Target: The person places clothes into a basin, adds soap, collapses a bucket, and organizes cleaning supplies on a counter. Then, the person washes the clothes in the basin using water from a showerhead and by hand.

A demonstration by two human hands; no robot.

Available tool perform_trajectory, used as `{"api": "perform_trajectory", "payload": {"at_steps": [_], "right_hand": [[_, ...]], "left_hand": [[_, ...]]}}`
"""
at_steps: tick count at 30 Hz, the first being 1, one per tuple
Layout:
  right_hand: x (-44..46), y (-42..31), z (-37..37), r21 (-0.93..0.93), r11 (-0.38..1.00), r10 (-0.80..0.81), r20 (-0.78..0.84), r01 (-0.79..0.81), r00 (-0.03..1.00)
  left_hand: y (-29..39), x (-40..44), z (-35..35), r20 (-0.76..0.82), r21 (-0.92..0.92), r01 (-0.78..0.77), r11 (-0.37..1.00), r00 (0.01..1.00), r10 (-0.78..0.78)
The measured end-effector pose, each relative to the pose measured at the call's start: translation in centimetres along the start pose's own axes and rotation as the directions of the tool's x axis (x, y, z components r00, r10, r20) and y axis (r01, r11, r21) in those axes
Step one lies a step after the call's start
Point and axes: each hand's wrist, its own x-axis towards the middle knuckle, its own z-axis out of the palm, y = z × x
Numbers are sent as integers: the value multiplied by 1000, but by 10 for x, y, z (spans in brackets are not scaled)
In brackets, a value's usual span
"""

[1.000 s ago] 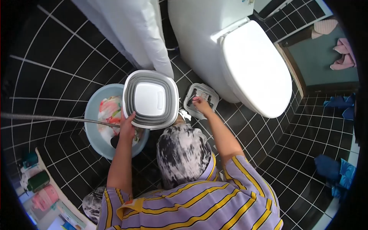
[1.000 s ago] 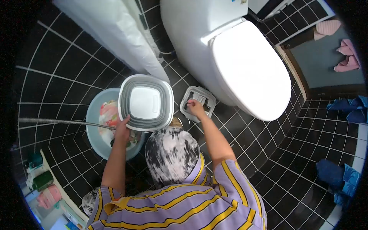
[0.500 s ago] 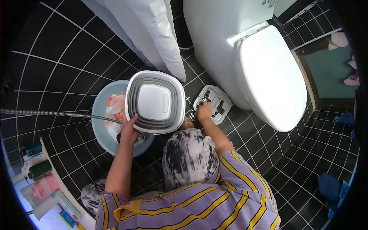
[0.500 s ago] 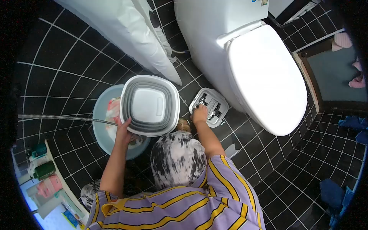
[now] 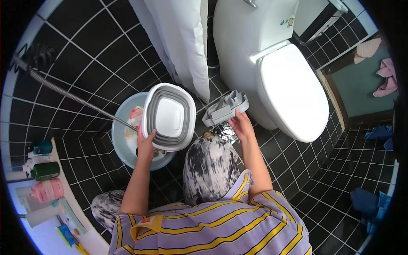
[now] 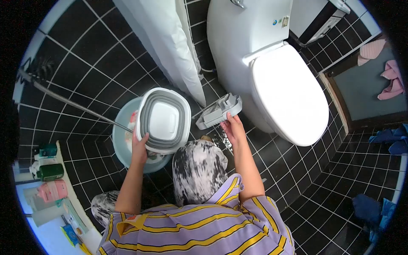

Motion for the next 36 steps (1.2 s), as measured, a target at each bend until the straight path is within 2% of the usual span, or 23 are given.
{"api": "perform_trajectory", "payload": {"at_steps": [2, 4, 6, 8, 10, 13, 16, 19, 20, 22, 23, 24, 25, 26, 28, 30, 32, 34, 35, 36], "right_hand": [[-9, -13, 15, 87, 996, 32, 55, -36, 998], [-27, -31, 42, 118, 991, 50, 102, -62, 994], [-46, -45, 67, 77, 997, 1, 160, -13, 987], [-59, -55, 84, 21, 998, -56, 212, 52, 976], [-66, -62, 97, -34, 993, -107, 156, 113, 982], [-85, -69, 115, -116, 976, -164, 170, 185, 972], [-143, -82, 157, -188, 944, -207, 307, 272, 929], [-181, -67, 189, -441, 757, -207, 538, 482, 817], [-210, -61, 215, -486, 704, -153, 609, 519, 778], [-241, -28, 252, -482, 616, -98, 738, 623, 668], [-250, -17, 269, -462, 345, -69, 855, 817, 513], [-258, -3, 283, -351, 56, 13, 936, 935, 351], [-258, 19, 291, -192, -26, 51, 980, 981, 193], [-269, 39, 303, -138, -93, 87, 985, 986, 146], [-280, 74, 320, -38, -159, 244, 967, 987, 76], [-278, 109, 332, 85, -162, 359, 933, 983, -22], [-270, 137, 343, 157, -136, 459, 885, 978, -78], [-252, 160, 353, 209, -73, 519, 843, 975, -142], [-241, 169, 359, 201, -57, 566, 813, 978, -134], [-228, 178, 365, 218, -20, 568, 806, 976, -168]], "left_hand": [[-4, -3, -2, 30, 125, -128, 984, 992, 125], [-1, -6, -2, 76, 461, -349, 816, 932, 355], [14, -16, 2, 112, 576, -457, 677, 865, 489], [28, -26, 8, 90, 590, -473, 654, 844, 529], [39, -35, 10, 89, 567, -531, 630, 800, 594], [54, -52, 6, 15, 560, -493, 666, 809, 587], [75, -76, -7, -47, 502, -500, 706, 799, 599], [85, -101, -44, -229, 345, -403, 848, 840, 492], [90, -110, -58, -274, 281, -381, 881, 848, 454], [126, -144, -73, -351, -84, -271, 959, 909, 227], [130, -155, -87, -375, -168, -286, 943, 903, 207], [132, -168, -102, -400, -249, -300, 921, 898, 184], [137, -184, -112, -429, -340, -293, 893, 894, 130], [137, -195, -124, -457, -407, -284, 868, 886, 76], [134, -211, -148, -498, -536, -278, 797, 867, -33], [131, -220, -169, -503, -623, -255, 739, 854, -129], [124, -218, -185, -554, -662, -240, 710, 795, -248], [111, -211, -201, -505, -690, -273, 671, 845, -175], [104, -206, -205, -538, -701, -304, 645, 819, -199], [99, -196, -211, -561, -711, -331, 621, 799, -217]]}}
